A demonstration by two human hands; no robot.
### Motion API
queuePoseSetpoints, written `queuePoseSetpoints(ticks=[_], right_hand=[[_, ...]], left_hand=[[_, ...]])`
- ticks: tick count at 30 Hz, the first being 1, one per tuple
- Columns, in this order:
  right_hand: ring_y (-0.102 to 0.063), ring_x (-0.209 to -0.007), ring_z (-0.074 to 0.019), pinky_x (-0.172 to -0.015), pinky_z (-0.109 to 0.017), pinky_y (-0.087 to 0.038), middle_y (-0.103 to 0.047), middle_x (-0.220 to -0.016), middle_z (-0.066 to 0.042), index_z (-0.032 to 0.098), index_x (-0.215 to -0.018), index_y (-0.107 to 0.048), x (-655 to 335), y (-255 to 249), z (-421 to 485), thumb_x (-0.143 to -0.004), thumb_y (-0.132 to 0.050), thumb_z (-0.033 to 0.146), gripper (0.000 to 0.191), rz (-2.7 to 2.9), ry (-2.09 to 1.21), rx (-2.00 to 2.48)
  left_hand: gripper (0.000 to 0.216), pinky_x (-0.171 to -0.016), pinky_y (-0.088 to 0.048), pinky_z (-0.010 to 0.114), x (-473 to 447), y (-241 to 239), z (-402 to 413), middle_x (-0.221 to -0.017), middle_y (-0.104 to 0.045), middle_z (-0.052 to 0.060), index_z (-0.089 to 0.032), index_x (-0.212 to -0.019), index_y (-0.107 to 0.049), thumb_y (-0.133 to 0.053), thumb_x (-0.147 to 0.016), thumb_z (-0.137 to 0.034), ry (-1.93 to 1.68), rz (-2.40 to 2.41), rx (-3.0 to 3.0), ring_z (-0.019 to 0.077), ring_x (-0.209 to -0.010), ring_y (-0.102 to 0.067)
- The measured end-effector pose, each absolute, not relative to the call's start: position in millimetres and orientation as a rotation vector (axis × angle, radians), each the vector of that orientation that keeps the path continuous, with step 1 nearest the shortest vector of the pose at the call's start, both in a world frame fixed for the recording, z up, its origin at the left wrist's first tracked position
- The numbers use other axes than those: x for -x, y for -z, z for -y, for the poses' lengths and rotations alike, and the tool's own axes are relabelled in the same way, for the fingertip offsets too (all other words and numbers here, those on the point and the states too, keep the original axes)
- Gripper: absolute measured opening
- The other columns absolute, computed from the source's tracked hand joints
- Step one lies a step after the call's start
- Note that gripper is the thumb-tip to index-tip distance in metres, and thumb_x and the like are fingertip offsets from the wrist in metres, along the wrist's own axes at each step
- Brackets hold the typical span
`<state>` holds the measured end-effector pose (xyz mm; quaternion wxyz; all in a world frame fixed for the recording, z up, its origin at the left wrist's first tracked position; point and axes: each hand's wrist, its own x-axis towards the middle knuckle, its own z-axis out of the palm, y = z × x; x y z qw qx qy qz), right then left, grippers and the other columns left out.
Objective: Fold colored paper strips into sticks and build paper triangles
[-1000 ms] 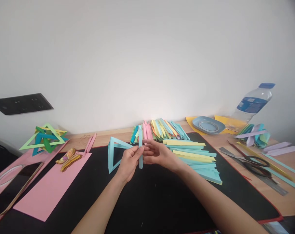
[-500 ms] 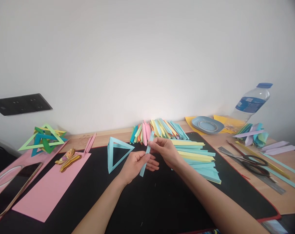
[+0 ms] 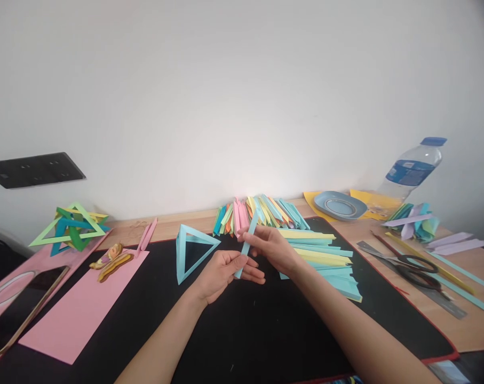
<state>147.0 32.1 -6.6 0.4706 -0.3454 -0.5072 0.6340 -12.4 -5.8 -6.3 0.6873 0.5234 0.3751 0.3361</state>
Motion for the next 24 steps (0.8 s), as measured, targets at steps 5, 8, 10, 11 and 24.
queuePoseSetpoints(ticks=[5, 8, 10, 11, 24], right_hand=[[-0.048, -0.052, -0.0065, -0.051, -0.021, -0.04, -0.063, -0.067, -0.001, 0.014, -0.071, -0.066, -144.3, 9.8, -33.2, -0.065, -0.074, 0.046, 0.034, 1.141, -1.513, 0.848], [-0.053, -0.06, -0.0091, -0.056, -0.022, -0.044, -0.063, -0.07, -0.001, 0.014, -0.072, -0.067, -144.7, 13.7, -37.6, -0.062, -0.076, 0.047, 0.035, 0.997, -1.422, 0.873], [-0.055, -0.065, -0.0109, -0.058, -0.023, -0.045, -0.063, -0.074, -0.002, 0.015, -0.074, -0.067, -144.6, 15.2, -38.4, -0.062, -0.076, 0.047, 0.035, 0.984, -1.393, 0.867], [-0.056, -0.067, -0.0116, -0.059, -0.023, -0.046, -0.063, -0.075, -0.003, 0.015, -0.075, -0.067, -144.3, 15.4, -38.1, -0.063, -0.075, 0.047, 0.035, 0.995, -1.397, 0.862], [-0.057, -0.065, -0.0104, -0.058, -0.023, -0.047, -0.062, -0.075, 0.002, 0.019, -0.101, -0.059, -143.5, 11.7, -35.1, -0.059, -0.08, 0.04, 0.051, 0.85, -1.382, 0.83]], left_hand=[[0.042, -0.084, -0.048, 0.046, 12.2, 4.1, 4.1, -0.094, -0.071, 0.019, -0.007, -0.099, -0.065, -0.057, -0.083, -0.045, -0.893, -0.78, -1.073, 0.0312, -0.084, -0.069], [0.047, -0.085, -0.049, 0.046, 10.7, 1.3, 4.1, -0.104, -0.069, 0.019, -0.01, -0.112, -0.06, -0.063, -0.079, -0.044, -0.997, -0.82, -1.101, 0.0319, -0.088, -0.068], [0.051, -0.084, -0.049, 0.046, 10.0, 0.5, 4.1, -0.099, -0.07, 0.018, -0.01, -0.115, -0.058, -0.069, -0.075, -0.04, -1.036, -0.855, -1.101, 0.0314, -0.087, -0.069], [0.051, -0.083, -0.049, 0.046, 9.8, 0.6, 4.0, -0.095, -0.071, 0.017, -0.01, -0.115, -0.058, -0.07, -0.075, -0.039, -1.047, -0.866, -1.091, 0.0309, -0.085, -0.069], [0.032, -0.067, -0.053, 0.036, 14.8, -2.0, 1.8, -0.067, -0.07, 0.006, -0.01, -0.099, -0.067, -0.068, -0.077, -0.033, -1.195, -0.941, -1.097, 0.0204, -0.058, -0.068]])
